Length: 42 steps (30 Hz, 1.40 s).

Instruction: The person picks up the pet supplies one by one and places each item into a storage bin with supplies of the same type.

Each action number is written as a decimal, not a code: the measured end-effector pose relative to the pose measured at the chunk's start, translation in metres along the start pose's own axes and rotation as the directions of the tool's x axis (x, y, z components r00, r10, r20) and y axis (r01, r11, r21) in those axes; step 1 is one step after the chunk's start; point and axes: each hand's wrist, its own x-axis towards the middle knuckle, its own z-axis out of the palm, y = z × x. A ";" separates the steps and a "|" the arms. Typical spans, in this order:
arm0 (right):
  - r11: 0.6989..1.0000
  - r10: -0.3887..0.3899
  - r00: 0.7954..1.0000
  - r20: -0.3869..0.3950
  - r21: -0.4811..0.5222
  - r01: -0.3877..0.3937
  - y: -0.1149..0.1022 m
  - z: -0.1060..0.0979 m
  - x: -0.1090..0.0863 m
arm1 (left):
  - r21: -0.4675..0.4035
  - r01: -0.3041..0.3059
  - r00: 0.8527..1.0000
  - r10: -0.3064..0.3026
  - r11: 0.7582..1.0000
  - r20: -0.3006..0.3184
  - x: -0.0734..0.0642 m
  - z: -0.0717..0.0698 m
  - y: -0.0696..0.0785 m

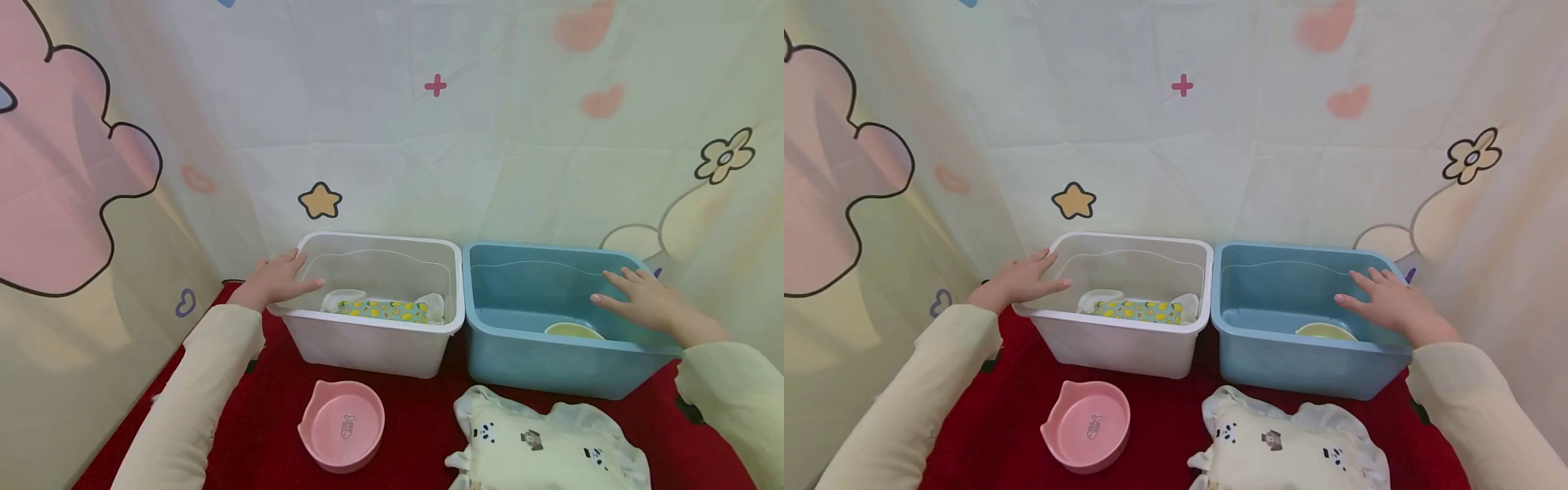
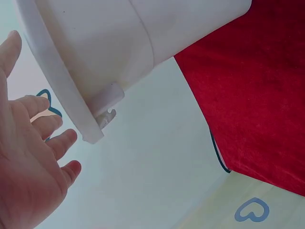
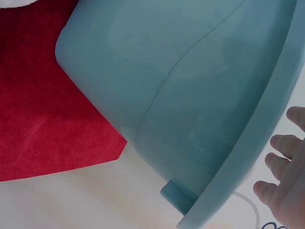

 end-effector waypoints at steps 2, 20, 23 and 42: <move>1.000 -0.009 1.000 -0.007 -0.006 0.009 0.000 0.000 0.000 | 0.001 -0.007 1.000 0.007 1.000 -0.006 -0.001 0.000 0.000; 0.999 -0.047 0.998 -0.041 0.023 0.048 -0.008 0.003 -0.009 | -0.037 -0.030 1.000 0.029 0.999 -0.008 -0.007 0.006 -0.007; 0.998 -0.040 0.999 -0.037 0.042 0.042 -0.009 0.003 -0.012 | -0.037 -0.032 0.999 0.032 0.999 -0.013 -0.009 0.007 -0.008; 0.990 -0.065 0.996 -0.065 0.124 0.073 -0.016 0.009 -0.022 | -0.048 -0.068 0.997 0.066 0.997 -0.040 -0.020 0.012 -0.011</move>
